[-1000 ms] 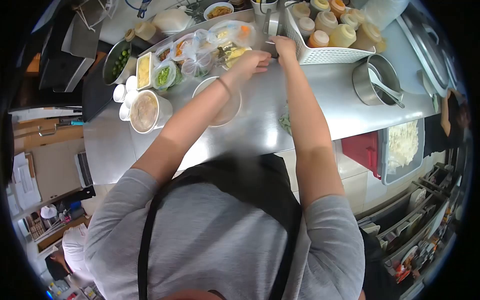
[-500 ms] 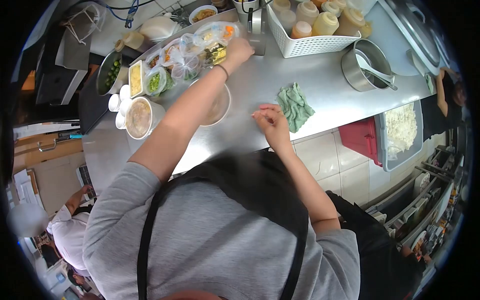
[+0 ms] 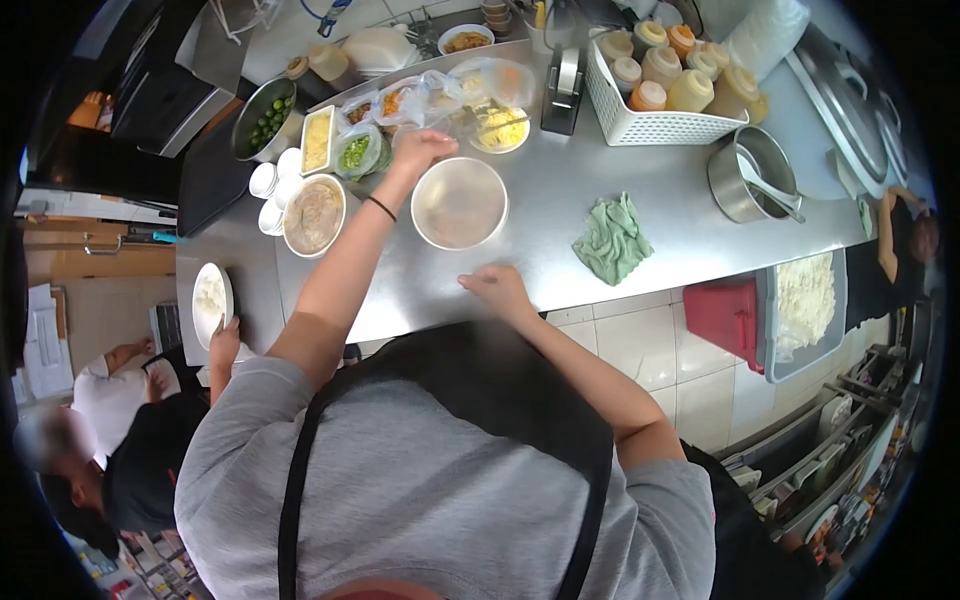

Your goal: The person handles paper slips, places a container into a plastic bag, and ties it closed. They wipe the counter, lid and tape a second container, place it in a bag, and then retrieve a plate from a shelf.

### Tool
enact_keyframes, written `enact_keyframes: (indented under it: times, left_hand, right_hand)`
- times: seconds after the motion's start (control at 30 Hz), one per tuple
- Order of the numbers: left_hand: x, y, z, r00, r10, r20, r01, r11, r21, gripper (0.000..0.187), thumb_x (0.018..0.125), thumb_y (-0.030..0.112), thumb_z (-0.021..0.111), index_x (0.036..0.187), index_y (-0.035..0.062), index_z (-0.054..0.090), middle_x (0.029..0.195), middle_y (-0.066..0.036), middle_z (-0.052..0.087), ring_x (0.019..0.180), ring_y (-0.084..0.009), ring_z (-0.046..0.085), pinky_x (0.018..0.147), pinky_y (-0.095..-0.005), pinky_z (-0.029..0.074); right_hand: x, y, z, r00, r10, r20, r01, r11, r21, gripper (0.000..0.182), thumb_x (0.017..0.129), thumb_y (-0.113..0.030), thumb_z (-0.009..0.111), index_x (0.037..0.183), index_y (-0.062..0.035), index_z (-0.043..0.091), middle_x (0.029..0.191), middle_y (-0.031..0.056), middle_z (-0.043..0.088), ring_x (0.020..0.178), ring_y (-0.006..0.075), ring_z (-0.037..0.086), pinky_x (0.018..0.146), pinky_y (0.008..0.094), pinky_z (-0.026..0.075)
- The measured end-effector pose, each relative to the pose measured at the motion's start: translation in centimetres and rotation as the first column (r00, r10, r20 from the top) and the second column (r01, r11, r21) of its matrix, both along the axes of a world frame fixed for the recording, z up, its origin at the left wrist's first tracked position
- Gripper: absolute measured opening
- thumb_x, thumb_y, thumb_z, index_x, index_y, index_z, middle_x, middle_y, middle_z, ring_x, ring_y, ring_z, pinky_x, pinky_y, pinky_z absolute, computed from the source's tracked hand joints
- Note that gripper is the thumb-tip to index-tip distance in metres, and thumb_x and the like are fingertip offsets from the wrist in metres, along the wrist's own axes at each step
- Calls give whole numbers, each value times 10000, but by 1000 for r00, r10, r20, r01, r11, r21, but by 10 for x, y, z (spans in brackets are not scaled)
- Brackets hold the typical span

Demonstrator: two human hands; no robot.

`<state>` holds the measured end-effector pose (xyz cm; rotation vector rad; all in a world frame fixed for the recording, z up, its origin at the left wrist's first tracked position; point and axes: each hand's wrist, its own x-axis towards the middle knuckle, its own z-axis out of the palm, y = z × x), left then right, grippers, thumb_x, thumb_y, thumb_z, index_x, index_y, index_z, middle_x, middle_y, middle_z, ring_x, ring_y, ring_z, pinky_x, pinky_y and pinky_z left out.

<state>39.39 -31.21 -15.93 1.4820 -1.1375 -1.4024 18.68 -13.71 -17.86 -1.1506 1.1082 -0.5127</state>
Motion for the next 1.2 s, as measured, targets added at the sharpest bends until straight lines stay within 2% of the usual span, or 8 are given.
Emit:
enact_keyframes:
  times: [0.37, 0.67, 0.77, 0.87, 0.97, 1.0, 1.1, 1.2]
  left_hand:
    - [24, 43, -41, 903, -221, -367, 376, 822, 429, 165, 768, 85, 575, 916, 13, 570, 850, -85, 611, 722, -147, 600, 622, -294, 518]
    - [23, 71, -42, 964, 42, -263, 52, 939, 340, 165, 828, 169, 542, 896, 22, 574, 797, -62, 603, 688, -143, 585, 604, -287, 499]
    - [25, 88, -15, 948, 122, -295, -55, 973, 223, 209, 811, 263, 594, 841, 57, 575, 717, -10, 581, 603, -84, 546, 514, -241, 453]
    - [21, 105, 15, 999, 54, -2, -54, 995, 79, 175, 797, 226, 616, 815, 62, 557, 666, 8, 565, 543, -67, 515, 467, -221, 417]
    - [26, 112, 6, 980, 30, 198, -31, 1000, 0, 175, 746, 155, 659, 833, 38, 562, 670, -21, 575, 527, -81, 525, 427, -226, 422]
    - [28, 115, 5, 980, 36, 197, -35, 999, -6, 175, 746, 155, 659, 833, 38, 562, 670, -21, 575, 527, -81, 525, 427, -226, 422]
    - [28, 137, 13, 928, 208, 308, -196, 978, -69, 179, 728, 102, 656, 838, 12, 547, 602, -36, 549, 463, -89, 507, 378, -216, 396]
    - [39, 170, 15, 910, 343, 234, -351, 936, -7, 160, 733, 88, 646, 815, 8, 535, 561, -38, 525, 421, -96, 490, 374, -210, 402]
  right_hand:
    - [-15, -27, -3, 948, -60, -312, -114, 853, -509, 258, 629, -262, 723, 801, -82, 656, 762, 95, 629, 646, 226, 602, 588, 332, 459]
    - [-24, -62, 13, 614, 75, -786, -574, 726, -379, 317, 640, -342, 710, 772, -64, 636, 781, 109, 627, 709, 267, 605, 635, 356, 475]
    - [-68, -125, 44, 782, 289, -552, -545, 746, -382, 261, 681, -302, 692, 770, -62, 637, 773, 83, 639, 696, 187, 604, 648, 302, 470]
    - [-109, -211, 110, 949, -15, -316, -183, 789, -586, 146, 734, -229, 653, 737, -82, 653, 746, 53, 646, 687, 152, 598, 649, 273, 457]
    - [-151, -301, 189, 753, -539, -377, -171, 393, -903, 242, 733, -292, 623, 711, -50, 634, 698, 105, 628, 660, 256, 611, 593, 351, 465]
    - [-169, -344, 195, 361, -825, -434, -347, 313, -884, 279, 718, -334, 632, 683, -57, 630, 660, 103, 616, 648, 258, 610, 607, 356, 473]
    - [-234, -431, 242, -205, -870, -448, -680, 456, -575, 220, 808, -205, 465, 950, -112, 604, 1056, 79, 568, 1048, 224, 490, 788, 415, 385]
    - [-267, -474, 268, -455, -742, -492, -639, 657, -400, 220, 820, -206, 453, 933, -131, 626, 1034, 77, 585, 976, 240, 531, 751, 424, 414]
